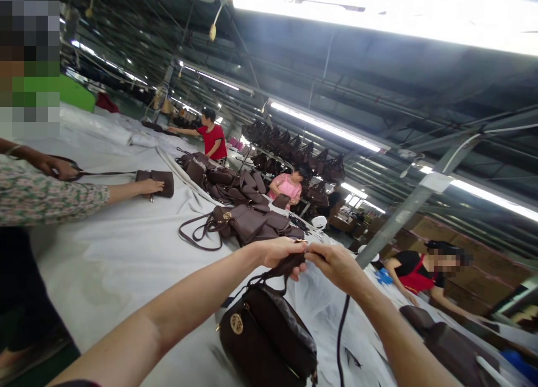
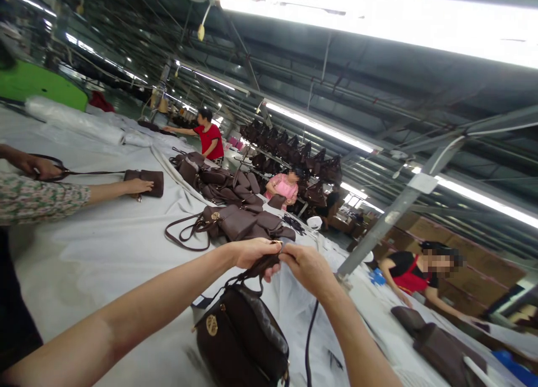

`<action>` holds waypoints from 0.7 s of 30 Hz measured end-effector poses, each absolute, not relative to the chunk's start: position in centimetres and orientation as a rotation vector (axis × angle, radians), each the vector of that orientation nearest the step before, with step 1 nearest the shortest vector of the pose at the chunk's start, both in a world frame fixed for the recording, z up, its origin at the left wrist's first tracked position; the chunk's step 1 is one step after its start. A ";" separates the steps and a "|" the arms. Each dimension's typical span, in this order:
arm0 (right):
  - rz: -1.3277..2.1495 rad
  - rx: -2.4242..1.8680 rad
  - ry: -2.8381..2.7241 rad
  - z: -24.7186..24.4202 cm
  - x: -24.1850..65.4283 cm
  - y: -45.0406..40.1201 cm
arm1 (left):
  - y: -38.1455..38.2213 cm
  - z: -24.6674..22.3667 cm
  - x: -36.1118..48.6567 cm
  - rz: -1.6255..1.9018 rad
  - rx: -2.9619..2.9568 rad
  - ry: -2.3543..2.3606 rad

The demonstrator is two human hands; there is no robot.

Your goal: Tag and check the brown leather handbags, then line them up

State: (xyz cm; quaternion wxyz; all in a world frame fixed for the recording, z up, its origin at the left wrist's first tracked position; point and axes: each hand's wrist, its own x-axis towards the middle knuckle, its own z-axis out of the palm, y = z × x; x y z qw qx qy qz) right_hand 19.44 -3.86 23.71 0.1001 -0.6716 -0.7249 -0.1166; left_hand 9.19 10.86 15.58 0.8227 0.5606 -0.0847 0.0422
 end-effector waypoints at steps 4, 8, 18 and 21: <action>-0.460 -2.025 -2.143 23.4 19.2 -3.6 | 9.6 16.5 8.4 0.050 1.260 -0.153; -0.517 -2.072 -2.104 22.8 21.3 -5.4 | 10.8 16.5 7.5 0.164 1.462 -0.078; -0.562 -2.088 -1.806 15.2 18.9 -5.2 | 11.8 15.6 9.5 0.582 0.759 0.003; -0.380 -2.044 -1.697 13.4 15.6 -3.0 | 11.0 15.8 10.6 0.531 0.556 0.025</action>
